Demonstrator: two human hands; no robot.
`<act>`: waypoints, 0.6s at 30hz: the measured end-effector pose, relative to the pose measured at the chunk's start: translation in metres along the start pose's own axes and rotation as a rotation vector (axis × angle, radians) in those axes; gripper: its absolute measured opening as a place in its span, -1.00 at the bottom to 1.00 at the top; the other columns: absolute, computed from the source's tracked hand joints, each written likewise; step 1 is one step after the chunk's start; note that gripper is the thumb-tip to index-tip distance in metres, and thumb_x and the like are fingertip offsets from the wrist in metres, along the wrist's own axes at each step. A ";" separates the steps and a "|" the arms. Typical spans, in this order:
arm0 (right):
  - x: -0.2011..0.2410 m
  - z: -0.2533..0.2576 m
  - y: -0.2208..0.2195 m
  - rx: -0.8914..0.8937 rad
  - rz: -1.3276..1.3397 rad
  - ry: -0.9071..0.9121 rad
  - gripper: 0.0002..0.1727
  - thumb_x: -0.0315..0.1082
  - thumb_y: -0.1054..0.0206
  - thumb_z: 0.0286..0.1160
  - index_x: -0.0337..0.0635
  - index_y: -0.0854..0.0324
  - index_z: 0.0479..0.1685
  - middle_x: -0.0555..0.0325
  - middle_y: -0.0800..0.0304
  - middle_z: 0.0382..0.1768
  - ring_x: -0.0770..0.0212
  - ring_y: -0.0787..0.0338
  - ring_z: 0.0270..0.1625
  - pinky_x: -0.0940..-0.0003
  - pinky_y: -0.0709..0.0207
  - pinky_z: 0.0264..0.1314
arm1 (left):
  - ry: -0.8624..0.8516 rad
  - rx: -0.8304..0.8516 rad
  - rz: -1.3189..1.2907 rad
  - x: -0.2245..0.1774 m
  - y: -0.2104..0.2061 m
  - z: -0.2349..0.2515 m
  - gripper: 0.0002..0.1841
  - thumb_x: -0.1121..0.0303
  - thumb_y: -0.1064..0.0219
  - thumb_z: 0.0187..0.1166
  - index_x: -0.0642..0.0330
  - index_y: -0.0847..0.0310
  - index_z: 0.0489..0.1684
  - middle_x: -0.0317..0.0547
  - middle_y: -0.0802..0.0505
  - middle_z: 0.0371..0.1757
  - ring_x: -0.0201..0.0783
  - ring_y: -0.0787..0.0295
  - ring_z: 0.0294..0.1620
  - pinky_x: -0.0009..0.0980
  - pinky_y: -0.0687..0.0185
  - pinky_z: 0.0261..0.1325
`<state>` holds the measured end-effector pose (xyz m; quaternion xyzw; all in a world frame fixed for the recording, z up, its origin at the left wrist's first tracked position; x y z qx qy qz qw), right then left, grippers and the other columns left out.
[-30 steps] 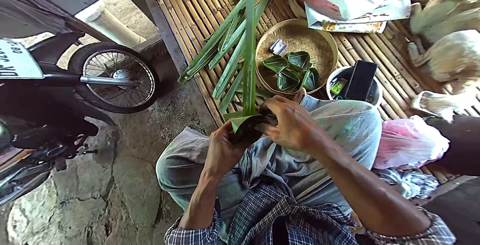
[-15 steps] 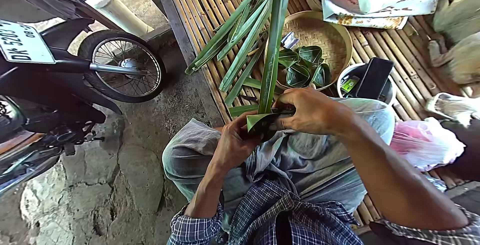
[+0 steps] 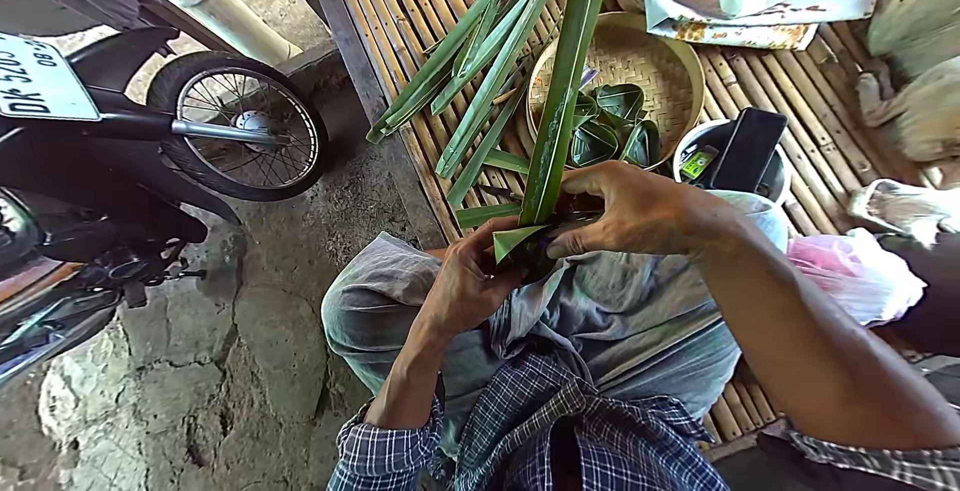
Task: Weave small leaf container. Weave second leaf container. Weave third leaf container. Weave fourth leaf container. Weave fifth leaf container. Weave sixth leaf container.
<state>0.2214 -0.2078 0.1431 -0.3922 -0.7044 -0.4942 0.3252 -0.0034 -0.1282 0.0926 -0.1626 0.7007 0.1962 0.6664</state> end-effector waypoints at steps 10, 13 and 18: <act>0.005 0.003 -0.004 0.066 -0.279 -0.175 -0.63 0.05 -0.76 0.09 0.06 -0.79 -0.30 0.34 -0.81 -0.32 0.36 -0.78 -0.20 0.21 -0.67 -0.08 | 0.050 0.058 0.111 0.002 -0.007 0.003 -0.37 0.59 -0.48 0.40 0.04 -0.49 0.54 -0.18 -0.93 0.03 -0.27 -0.93 -0.07 -0.28 -0.92 0.07; 0.007 0.004 -0.004 0.004 -0.344 -0.189 -0.70 0.02 -0.76 0.08 0.10 -0.82 -0.38 0.37 -0.84 -0.28 0.36 -0.79 -0.13 0.17 -0.68 -0.04 | 0.068 0.049 0.102 0.003 -0.008 0.006 -0.36 0.61 -0.46 0.42 0.01 -0.46 0.55 -0.16 -0.94 -0.02 -0.25 -0.94 -0.11 -0.25 -0.93 0.04; 0.014 0.003 -0.004 -0.077 -0.478 -0.197 -0.80 -0.11 -0.67 0.18 0.06 -0.80 -0.51 0.30 -0.76 -0.31 0.28 -0.74 -0.17 0.15 -0.60 -0.16 | 0.108 0.020 0.162 -0.001 -0.006 0.010 -0.36 0.57 -0.46 0.44 -0.11 -0.47 0.55 -0.22 -0.94 -0.11 -0.31 -0.93 -0.22 -0.31 -0.91 -0.09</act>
Point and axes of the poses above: each hand's wrist, its own z-axis towards the middle knuckle, its own y-axis out of the back of the hand, x = y × z, the point moved 2 cm from there along z, towards the middle knuckle
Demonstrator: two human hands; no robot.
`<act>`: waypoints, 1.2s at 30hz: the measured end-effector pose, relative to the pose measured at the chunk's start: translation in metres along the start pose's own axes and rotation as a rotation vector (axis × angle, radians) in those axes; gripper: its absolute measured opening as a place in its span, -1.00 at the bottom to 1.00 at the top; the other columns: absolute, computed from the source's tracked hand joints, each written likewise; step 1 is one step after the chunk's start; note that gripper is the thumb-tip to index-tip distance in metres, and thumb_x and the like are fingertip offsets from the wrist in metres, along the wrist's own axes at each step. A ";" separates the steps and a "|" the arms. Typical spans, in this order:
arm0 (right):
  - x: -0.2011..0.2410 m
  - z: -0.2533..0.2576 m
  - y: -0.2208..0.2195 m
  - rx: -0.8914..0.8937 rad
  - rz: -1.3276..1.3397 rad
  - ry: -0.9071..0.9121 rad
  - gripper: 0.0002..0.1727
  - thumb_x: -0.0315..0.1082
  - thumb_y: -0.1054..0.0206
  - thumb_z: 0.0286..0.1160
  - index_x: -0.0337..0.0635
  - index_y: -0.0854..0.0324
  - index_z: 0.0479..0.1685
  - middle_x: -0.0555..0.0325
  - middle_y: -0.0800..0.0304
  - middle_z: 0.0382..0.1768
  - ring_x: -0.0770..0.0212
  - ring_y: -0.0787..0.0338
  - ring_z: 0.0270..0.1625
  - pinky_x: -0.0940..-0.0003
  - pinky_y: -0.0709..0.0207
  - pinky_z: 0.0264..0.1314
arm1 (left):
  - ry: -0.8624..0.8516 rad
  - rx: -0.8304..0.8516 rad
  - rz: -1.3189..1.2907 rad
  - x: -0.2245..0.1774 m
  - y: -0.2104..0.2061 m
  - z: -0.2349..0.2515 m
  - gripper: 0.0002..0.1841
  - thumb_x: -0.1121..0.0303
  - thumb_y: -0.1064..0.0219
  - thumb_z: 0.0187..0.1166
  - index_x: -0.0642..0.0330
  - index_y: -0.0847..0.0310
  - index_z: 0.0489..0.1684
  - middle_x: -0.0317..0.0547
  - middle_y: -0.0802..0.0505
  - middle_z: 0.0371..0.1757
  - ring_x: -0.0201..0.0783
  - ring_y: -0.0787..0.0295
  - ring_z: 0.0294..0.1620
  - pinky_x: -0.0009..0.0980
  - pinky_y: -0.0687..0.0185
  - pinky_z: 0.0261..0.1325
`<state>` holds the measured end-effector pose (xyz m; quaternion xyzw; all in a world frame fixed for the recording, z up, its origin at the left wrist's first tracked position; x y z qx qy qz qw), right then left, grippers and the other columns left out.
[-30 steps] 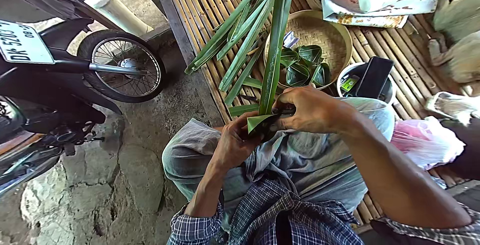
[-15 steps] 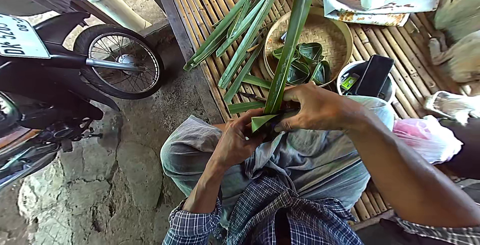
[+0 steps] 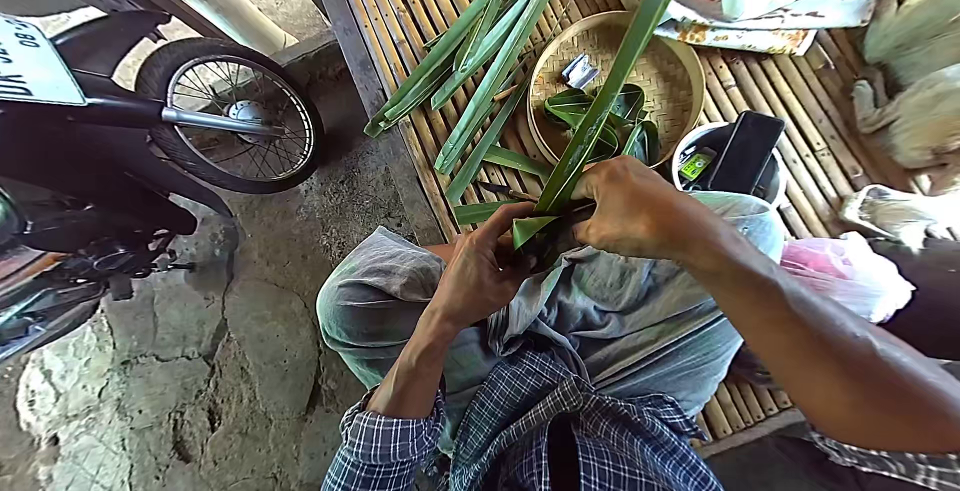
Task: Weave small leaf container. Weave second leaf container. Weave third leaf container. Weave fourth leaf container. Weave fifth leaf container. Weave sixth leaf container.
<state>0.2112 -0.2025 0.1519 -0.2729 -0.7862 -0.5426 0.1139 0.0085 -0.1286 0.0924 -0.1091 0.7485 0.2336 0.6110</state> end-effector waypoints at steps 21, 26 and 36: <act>-0.013 0.011 -0.005 0.056 0.768 0.077 -0.59 -0.28 -0.79 0.10 -0.15 -0.83 -0.04 0.21 -0.94 -0.12 0.35 -0.92 -0.06 0.40 -0.86 0.05 | 0.025 -0.065 0.089 -0.007 0.000 0.011 -0.13 0.51 -0.63 0.24 -0.21 -0.29 0.63 -0.23 -0.88 -0.02 -0.30 -0.90 -0.18 -0.22 -0.93 -0.09; -0.010 0.010 -0.005 0.064 0.737 0.004 -0.58 -0.31 -0.82 0.02 -0.20 -0.81 -0.12 0.16 -0.96 -0.20 0.31 -0.96 -0.17 0.35 -0.91 -0.05 | 0.007 -0.065 0.139 -0.009 -0.003 0.012 -0.15 0.50 -0.63 0.25 -0.17 -0.30 0.62 -0.24 -0.87 -0.01 -0.33 -0.89 -0.18 -0.25 -0.91 -0.08; -0.009 0.020 -0.018 -0.191 0.338 0.069 -0.82 -0.19 -0.66 0.06 0.08 -0.74 -0.61 0.36 -0.77 -0.55 0.40 -0.75 -0.43 0.21 -0.61 -0.39 | 0.051 -0.051 0.133 -0.002 -0.004 0.014 -0.13 0.51 -0.64 0.20 -0.23 -0.31 0.60 -0.30 -0.88 -0.05 -0.36 -0.89 -0.14 -0.24 -0.92 -0.07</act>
Point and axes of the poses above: each hand's wrist, its own z-axis towards the middle knuckle, its own y-axis out of the back of the hand, x = y × z, the point moved 2 cm from there along z, towards the middle knuckle
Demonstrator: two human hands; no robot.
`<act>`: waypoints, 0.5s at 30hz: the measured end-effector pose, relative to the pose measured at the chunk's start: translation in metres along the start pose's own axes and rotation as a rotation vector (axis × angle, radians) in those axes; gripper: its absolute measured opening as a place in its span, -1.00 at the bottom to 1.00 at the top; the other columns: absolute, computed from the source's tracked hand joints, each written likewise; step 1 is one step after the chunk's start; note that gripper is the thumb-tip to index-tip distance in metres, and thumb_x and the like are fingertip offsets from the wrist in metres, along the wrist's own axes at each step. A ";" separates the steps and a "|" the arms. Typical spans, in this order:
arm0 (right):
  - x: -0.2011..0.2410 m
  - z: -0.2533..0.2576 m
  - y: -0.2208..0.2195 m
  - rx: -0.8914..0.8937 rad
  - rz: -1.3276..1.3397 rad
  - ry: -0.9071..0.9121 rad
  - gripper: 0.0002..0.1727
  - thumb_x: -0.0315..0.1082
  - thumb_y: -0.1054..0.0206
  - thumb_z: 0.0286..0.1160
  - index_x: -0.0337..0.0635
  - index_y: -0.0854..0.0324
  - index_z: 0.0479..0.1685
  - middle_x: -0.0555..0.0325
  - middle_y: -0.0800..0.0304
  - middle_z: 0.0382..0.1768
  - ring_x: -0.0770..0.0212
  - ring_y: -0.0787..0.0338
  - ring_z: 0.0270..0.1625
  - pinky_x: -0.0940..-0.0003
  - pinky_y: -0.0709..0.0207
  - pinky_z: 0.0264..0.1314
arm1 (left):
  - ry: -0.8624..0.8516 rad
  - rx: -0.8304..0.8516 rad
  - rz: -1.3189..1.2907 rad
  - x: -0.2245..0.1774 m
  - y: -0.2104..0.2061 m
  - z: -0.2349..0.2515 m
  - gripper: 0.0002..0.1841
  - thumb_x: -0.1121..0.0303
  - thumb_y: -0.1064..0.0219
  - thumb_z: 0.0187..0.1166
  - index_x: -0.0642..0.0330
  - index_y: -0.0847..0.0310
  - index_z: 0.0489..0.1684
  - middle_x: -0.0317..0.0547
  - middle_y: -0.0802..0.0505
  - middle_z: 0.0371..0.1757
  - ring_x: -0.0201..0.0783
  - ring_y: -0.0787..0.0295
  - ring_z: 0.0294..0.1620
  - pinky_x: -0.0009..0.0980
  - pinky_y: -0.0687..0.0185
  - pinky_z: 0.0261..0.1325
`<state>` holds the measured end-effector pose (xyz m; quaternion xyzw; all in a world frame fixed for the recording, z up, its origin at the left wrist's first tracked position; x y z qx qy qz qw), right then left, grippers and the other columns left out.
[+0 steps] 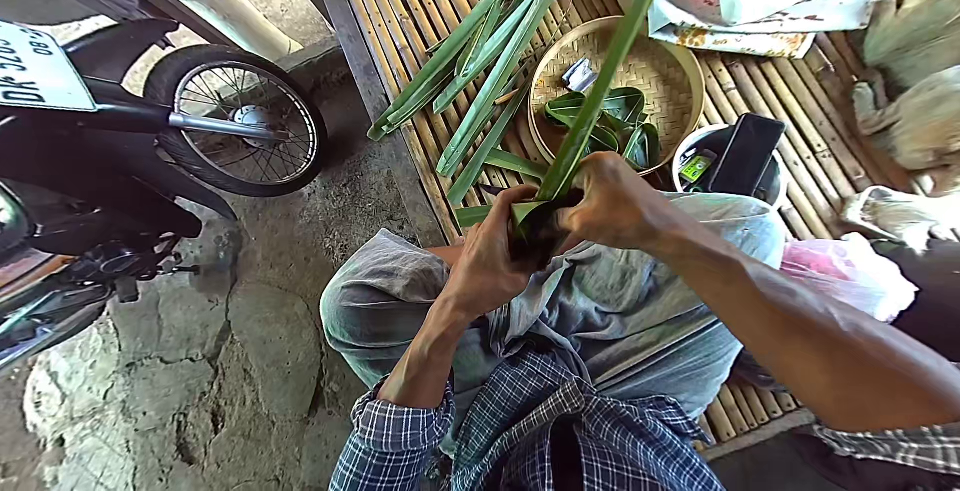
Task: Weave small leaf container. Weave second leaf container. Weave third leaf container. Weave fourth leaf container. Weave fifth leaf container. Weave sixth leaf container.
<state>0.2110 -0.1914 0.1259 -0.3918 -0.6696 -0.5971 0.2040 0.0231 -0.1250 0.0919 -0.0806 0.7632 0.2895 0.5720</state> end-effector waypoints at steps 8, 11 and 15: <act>-0.001 0.005 0.012 0.093 0.023 0.052 -0.67 0.02 -0.58 0.41 0.06 -0.77 -0.01 0.35 -0.89 -0.19 0.40 -0.88 -0.19 0.21 -0.86 -0.04 | 0.104 -0.059 -0.326 0.030 0.002 -0.002 -0.44 0.60 -0.54 0.31 0.10 -0.55 0.34 -0.08 -0.92 -0.08 -0.15 -0.94 -0.19 -0.15 -0.95 -0.10; 0.000 -0.013 0.030 -0.088 0.340 -0.029 -0.76 -0.28 -0.41 0.63 -0.15 -0.67 0.14 0.13 -0.84 -0.13 0.24 -0.86 -0.16 0.24 -0.81 -0.04 | 0.086 -0.181 -0.357 0.034 0.009 -0.002 -0.65 0.62 -0.53 0.34 0.23 -0.70 0.10 -0.05 -0.93 -0.11 -0.16 -0.93 -0.14 -0.15 -0.93 -0.02; -0.013 -0.032 0.009 -0.174 0.848 -0.092 -0.71 -0.23 -0.12 0.81 -0.13 -0.50 0.33 0.01 -0.78 -0.08 0.12 -0.85 -0.21 0.16 -0.84 -0.14 | 0.058 -0.429 -0.535 0.032 0.014 0.004 -0.67 0.63 -0.51 0.38 0.30 -0.70 0.11 0.07 -0.91 -0.04 -0.05 -0.91 -0.07 -0.07 -0.89 0.04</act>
Point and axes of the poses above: each hand's wrist, its own z-axis towards the middle knuckle, its own y-axis out of the back of the hand, x = y × z, the point moved 2 cm from there along z, towards the middle knuckle
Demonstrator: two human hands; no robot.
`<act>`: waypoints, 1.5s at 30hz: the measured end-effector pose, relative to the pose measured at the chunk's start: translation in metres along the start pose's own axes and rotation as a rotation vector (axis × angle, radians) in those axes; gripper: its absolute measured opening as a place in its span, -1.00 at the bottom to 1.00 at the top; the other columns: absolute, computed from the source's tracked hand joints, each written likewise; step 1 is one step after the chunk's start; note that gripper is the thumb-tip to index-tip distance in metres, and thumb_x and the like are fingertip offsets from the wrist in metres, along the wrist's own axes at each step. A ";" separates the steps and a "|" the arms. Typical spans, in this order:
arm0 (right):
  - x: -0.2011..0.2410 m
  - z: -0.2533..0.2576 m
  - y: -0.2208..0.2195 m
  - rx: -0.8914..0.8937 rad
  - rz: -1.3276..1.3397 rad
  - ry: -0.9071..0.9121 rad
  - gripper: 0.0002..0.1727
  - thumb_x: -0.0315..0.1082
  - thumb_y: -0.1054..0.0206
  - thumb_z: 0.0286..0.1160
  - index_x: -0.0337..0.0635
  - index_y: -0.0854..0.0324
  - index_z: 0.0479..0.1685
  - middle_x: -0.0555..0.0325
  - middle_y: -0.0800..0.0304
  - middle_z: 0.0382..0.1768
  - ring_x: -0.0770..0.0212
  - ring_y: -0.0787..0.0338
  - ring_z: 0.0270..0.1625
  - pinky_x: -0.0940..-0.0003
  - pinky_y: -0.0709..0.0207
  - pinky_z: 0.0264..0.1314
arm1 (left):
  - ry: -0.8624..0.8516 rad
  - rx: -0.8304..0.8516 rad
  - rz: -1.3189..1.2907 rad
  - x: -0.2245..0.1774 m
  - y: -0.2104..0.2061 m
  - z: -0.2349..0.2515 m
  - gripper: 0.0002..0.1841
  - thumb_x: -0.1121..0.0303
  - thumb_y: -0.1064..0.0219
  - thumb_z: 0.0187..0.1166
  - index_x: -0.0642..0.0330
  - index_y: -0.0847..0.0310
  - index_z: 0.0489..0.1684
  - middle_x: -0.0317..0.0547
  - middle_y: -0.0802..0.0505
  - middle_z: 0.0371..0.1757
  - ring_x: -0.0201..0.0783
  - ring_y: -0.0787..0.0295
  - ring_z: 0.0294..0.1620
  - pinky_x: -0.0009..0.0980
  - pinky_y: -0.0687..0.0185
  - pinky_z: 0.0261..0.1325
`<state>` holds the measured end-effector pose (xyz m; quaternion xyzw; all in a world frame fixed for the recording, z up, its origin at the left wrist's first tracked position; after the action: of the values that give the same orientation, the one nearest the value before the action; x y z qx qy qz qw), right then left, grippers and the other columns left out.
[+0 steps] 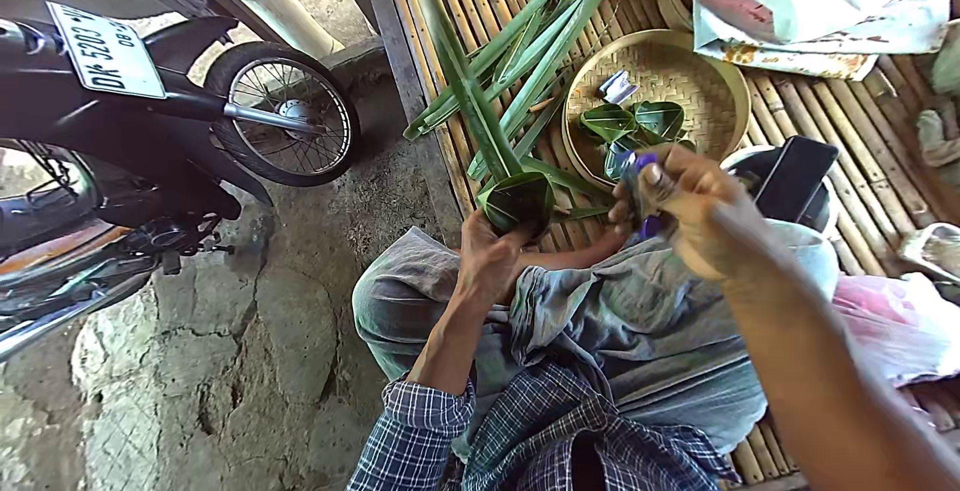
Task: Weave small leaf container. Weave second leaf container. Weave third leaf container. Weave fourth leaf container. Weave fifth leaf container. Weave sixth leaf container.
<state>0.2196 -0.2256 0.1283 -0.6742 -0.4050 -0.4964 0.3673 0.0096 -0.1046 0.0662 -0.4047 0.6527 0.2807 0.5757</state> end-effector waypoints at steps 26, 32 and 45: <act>-0.043 0.002 -0.091 -0.371 0.222 -0.070 -0.92 -0.35 -0.46 0.51 -0.13 -0.77 -0.16 0.13 -0.63 -0.59 0.31 -0.48 -0.67 0.40 -0.42 -0.59 | -0.094 -0.308 -0.254 -0.021 -0.032 -0.020 -0.75 0.65 -0.53 0.28 0.36 -0.74 -0.10 0.15 -0.89 -0.16 -0.06 -0.89 -0.12 -0.09 -0.84 0.04; -0.030 0.005 -0.084 -0.355 0.153 -0.026 -0.90 -0.34 -0.45 0.53 -0.11 -0.80 -0.10 0.13 -0.67 -0.54 0.30 -0.53 -0.64 0.41 -0.47 -0.57 | -0.141 -0.256 -0.152 -0.034 -0.024 -0.017 -0.83 0.65 -0.55 0.19 0.34 -0.76 -0.30 0.10 -0.89 -0.31 -0.13 -0.88 -0.27 -0.18 -0.85 -0.12; -0.024 0.002 -0.083 -0.269 0.092 -0.025 -0.75 -0.19 -0.40 0.62 -0.03 -0.70 0.16 0.16 -0.73 -0.39 0.30 -0.65 -0.51 0.43 -0.58 -0.46 | -0.261 -0.356 -0.109 -0.036 -0.025 -0.007 -0.80 0.67 -0.58 0.14 0.34 -0.76 -0.30 0.10 -0.88 -0.40 -0.11 -0.87 -0.43 -0.18 -0.86 -0.31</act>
<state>0.1400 -0.1945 0.1126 -0.7414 -0.3080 -0.5205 0.2907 0.0273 -0.1157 0.1046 -0.4948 0.4898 0.4101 0.5891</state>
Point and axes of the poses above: each hand's wrist, its own z-axis towards the middle knuckle, its own y-axis out of the back of the hand, x = y × z, the point moved 2 cm from there along z, towards the middle knuckle
